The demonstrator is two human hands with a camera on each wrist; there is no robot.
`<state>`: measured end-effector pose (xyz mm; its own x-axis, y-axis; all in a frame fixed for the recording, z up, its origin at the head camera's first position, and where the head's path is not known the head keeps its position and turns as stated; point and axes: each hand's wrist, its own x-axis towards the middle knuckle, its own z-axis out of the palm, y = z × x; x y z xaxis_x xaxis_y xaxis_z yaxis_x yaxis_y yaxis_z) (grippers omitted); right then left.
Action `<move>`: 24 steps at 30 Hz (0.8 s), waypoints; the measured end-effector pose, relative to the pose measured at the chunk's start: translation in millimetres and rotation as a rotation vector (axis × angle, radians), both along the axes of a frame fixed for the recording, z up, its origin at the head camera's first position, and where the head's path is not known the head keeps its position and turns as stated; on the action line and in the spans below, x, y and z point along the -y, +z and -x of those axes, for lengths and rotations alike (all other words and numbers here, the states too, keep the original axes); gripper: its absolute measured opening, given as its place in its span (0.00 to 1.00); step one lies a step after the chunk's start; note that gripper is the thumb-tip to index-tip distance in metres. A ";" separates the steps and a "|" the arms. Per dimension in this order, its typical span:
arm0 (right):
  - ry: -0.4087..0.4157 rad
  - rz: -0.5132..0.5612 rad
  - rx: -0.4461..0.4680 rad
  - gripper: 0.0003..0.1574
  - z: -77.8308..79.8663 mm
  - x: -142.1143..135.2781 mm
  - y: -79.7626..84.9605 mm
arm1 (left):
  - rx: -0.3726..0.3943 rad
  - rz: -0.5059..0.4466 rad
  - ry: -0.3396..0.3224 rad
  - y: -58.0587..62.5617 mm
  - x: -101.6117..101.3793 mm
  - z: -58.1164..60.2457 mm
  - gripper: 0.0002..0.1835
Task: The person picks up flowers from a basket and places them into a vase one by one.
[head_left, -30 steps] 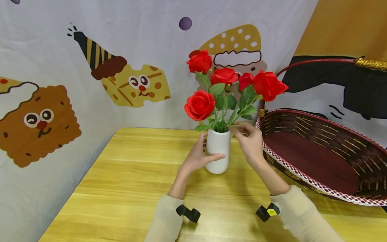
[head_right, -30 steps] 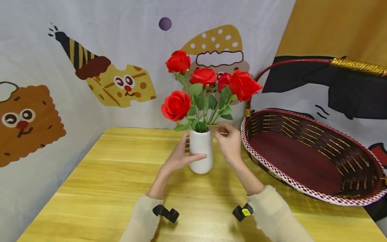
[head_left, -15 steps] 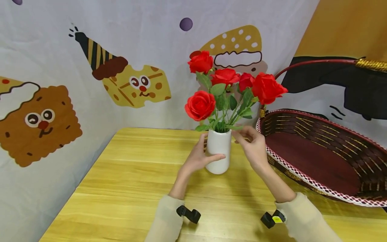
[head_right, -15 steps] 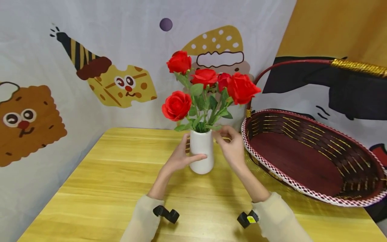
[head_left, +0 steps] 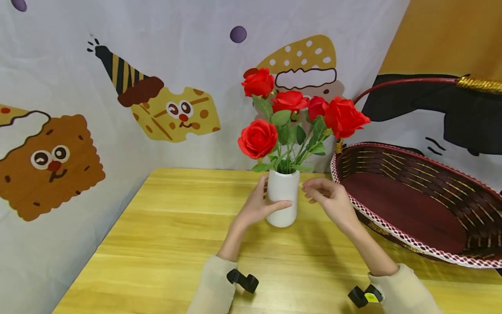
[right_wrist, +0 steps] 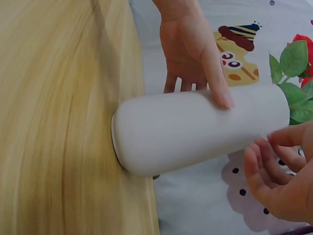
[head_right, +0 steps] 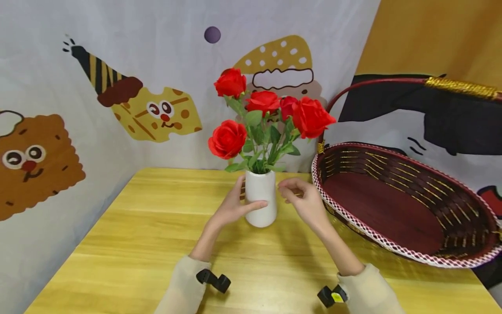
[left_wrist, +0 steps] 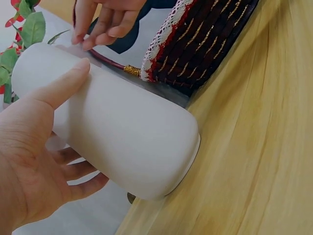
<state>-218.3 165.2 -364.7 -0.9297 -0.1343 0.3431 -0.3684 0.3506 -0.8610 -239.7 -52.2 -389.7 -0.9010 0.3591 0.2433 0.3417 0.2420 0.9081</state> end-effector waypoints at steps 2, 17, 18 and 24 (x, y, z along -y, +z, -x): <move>0.035 -0.020 0.025 0.14 -0.1 -2.4 -1.4 | 0.006 0.007 0.005 1.7 1.3 -1.9 0.43; 0.058 -0.124 0.038 0.10 -3.6 -20.6 -5.3 | -0.004 0.047 0.031 -20.3 3.6 16.8 0.46; 0.056 -0.125 0.034 0.10 -4.8 -22.1 -4.1 | -0.009 0.047 0.029 -18.7 4.1 16.1 0.45; 0.037 -0.151 -0.013 0.10 -21.4 -24.7 15.2 | -0.045 0.058 -0.019 -10.5 9.7 12.3 0.43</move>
